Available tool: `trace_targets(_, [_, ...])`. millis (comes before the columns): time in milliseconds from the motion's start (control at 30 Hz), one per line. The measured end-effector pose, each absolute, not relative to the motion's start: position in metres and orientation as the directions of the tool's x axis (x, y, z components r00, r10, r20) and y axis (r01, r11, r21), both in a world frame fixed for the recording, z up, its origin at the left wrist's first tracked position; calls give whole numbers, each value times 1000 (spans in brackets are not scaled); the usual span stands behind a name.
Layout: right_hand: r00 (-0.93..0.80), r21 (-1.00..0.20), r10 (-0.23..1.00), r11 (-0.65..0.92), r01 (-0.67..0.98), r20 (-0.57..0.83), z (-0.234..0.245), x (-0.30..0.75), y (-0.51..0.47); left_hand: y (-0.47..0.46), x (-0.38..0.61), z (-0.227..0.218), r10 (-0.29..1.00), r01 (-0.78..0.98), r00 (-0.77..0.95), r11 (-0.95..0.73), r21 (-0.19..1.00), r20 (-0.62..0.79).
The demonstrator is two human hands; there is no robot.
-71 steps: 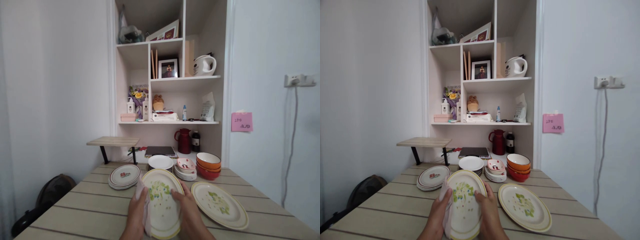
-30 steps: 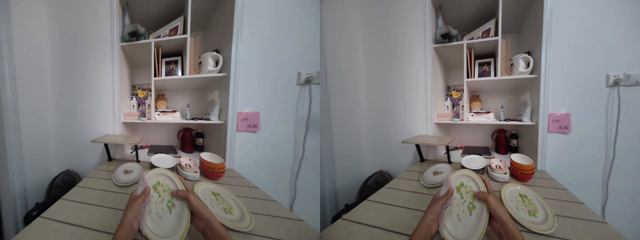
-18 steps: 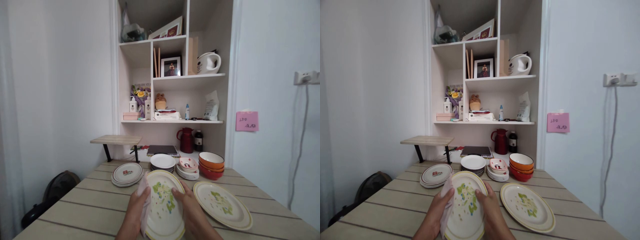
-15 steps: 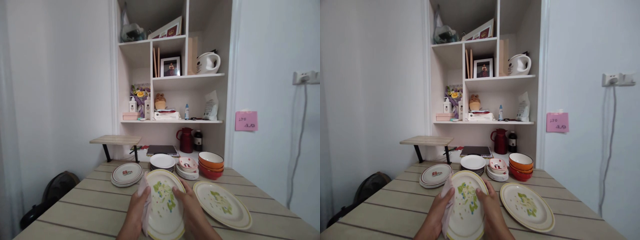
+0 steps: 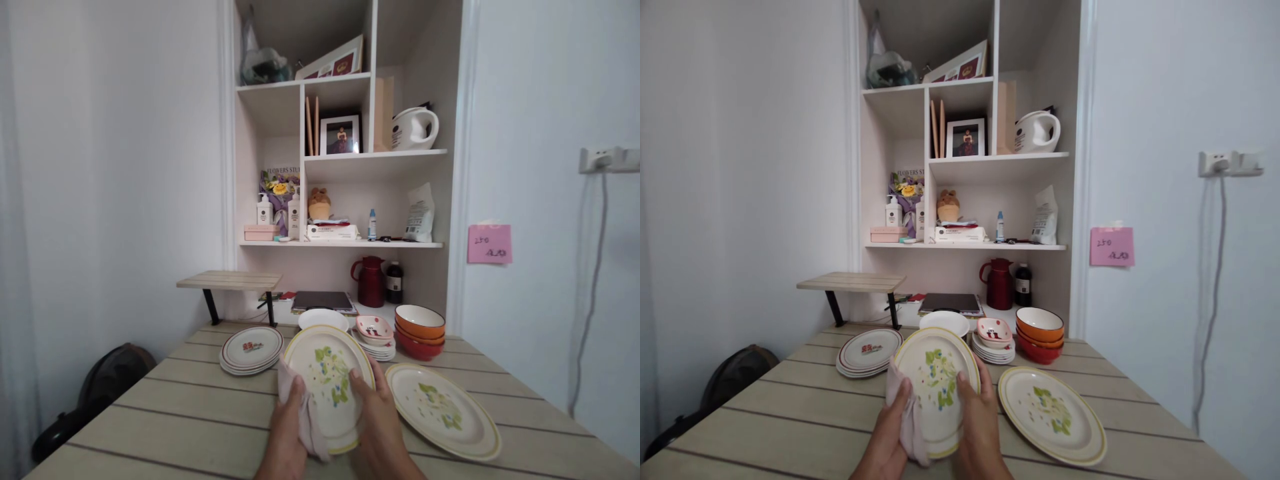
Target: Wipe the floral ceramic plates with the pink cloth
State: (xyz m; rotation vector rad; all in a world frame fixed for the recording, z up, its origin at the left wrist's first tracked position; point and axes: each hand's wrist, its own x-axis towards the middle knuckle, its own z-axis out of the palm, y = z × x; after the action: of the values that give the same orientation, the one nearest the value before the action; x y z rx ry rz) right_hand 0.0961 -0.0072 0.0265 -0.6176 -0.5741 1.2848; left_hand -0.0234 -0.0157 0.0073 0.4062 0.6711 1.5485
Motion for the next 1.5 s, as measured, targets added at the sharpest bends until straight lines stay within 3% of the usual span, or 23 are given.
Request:
trace_targets(233, [116,-688,991,125,-715,59,27,90,-10,-13,-28,6,987,-826,16,103,554,-160])
trace_targets(667, [-97,-613,994,-110,-783,-54,24,88,-5,-12,-39,5,983,-776,-88,35,630,-163])
trace_targets(1500, [-110,-659,994,-102,-745,-30,19,93,0,-11,-42,6,979,-732,-111,35,681,-169])
